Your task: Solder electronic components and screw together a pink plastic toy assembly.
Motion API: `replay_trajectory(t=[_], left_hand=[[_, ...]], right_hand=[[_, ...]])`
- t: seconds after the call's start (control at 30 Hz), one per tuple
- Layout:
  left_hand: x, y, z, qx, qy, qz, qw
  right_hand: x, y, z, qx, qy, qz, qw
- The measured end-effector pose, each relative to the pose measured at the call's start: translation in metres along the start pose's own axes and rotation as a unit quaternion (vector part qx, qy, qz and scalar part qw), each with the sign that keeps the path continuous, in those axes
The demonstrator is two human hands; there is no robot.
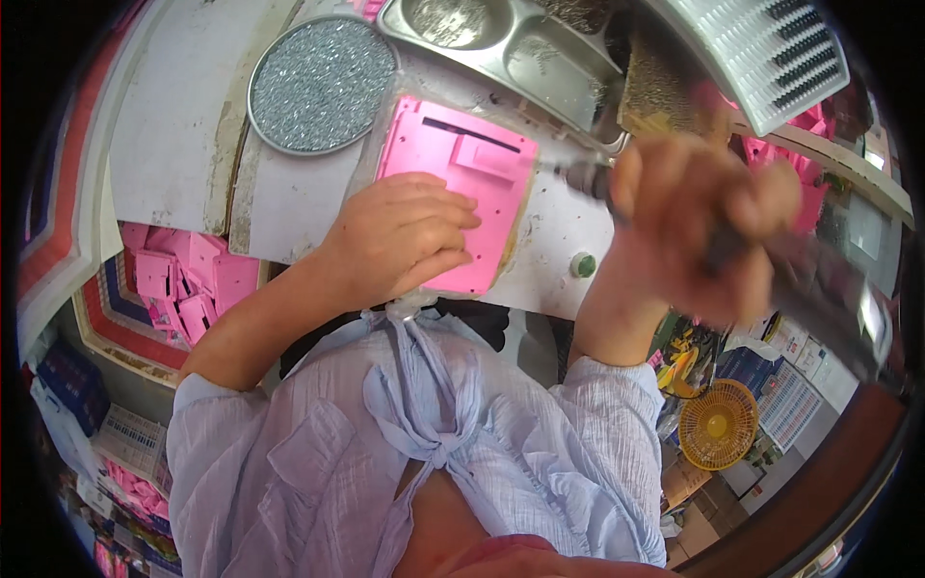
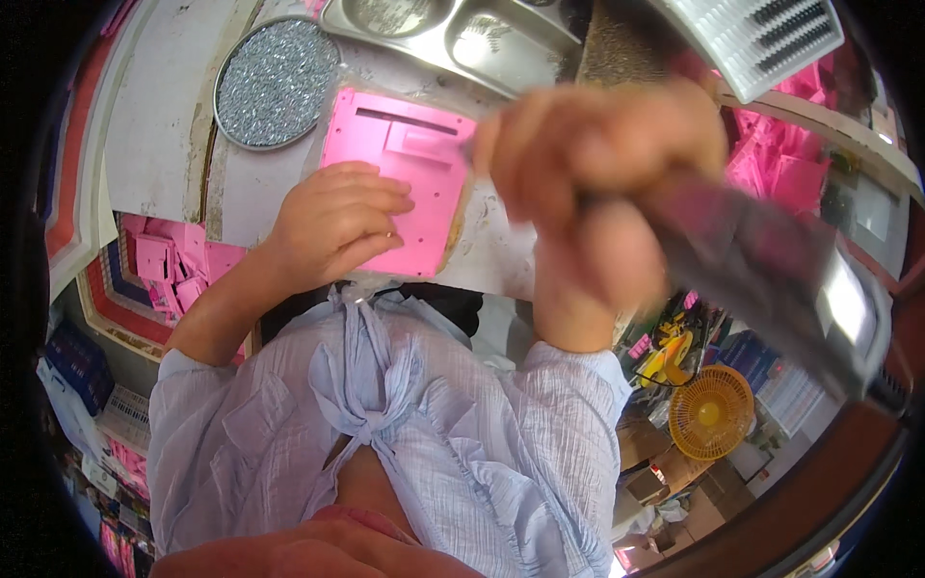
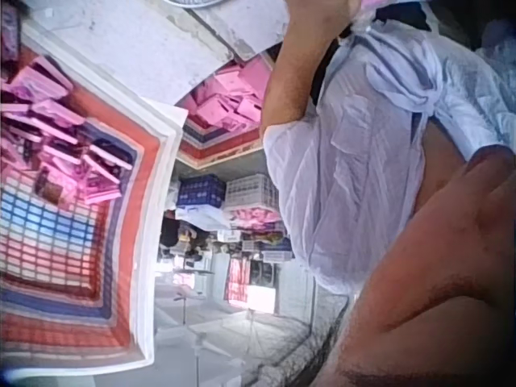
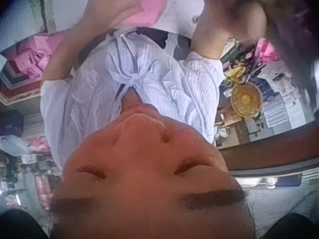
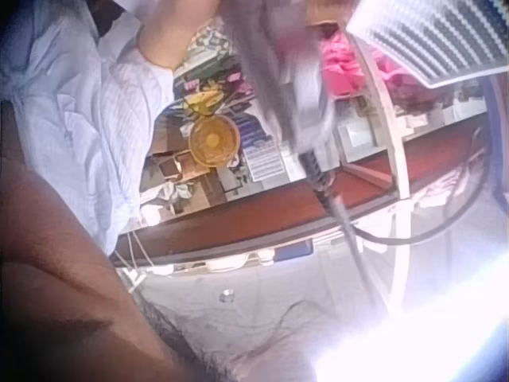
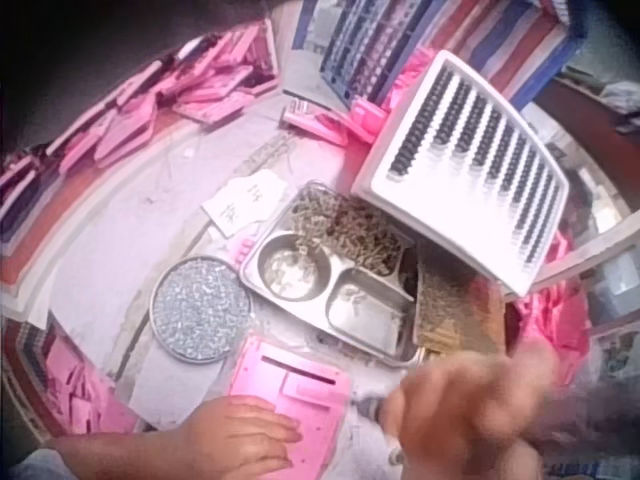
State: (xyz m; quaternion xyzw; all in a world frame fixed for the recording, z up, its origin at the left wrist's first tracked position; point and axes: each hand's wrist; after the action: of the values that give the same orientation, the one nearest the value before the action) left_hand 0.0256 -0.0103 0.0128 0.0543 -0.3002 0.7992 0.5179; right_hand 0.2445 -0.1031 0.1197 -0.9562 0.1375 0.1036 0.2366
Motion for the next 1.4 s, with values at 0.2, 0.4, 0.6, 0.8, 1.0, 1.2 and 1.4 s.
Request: replay_trajectory(t=[0.2,0.4,0.6,0.8,1.0,1.2,1.4], left_hand=[[0.010,0.003,0.004,-0.011,-0.057,0.075,0.996],[0.016,0.014,0.004,0.015,-0.050,0.093,0.994],[0.027,0.019,0.004,-0.017,-0.050,0.111,0.992],[0.045,0.012,-0.010,-0.026,-0.140,0.149,0.979],[0.055,0.032,-0.028,0.030,-0.094,0.182,0.978],[0.050,0.031,-0.008,0.005,-0.097,0.070,0.993],[0.029,0.045,-0.006,-0.032,-0.168,0.069,0.983]], right_hand=[[-0.041,0.014,-0.003,-0.009,-0.078,-0.077,0.994],[-0.055,0.015,0.004,-0.042,-0.090,-0.073,0.992],[-0.065,0.012,0.007,-0.071,-0.093,-0.037,0.992],[-0.061,-0.006,0.022,-0.022,-0.057,-0.039,0.997],[-0.048,-0.037,0.072,0.022,-0.026,-0.032,0.999],[-0.050,-0.042,0.088,0.012,-0.026,-0.032,0.999],[-0.054,-0.039,0.099,-0.006,0.140,-0.020,0.990]])
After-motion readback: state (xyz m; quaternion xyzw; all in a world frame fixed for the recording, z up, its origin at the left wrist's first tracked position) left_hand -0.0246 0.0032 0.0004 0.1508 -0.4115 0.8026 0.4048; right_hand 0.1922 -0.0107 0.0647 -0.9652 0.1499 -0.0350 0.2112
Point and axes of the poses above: each hand's wrist, its own y-axis away from the middle knuckle, its own x-axis out of the back of the hand, z = x × y, and after that the axes turned 3 degrees about z, right-handed
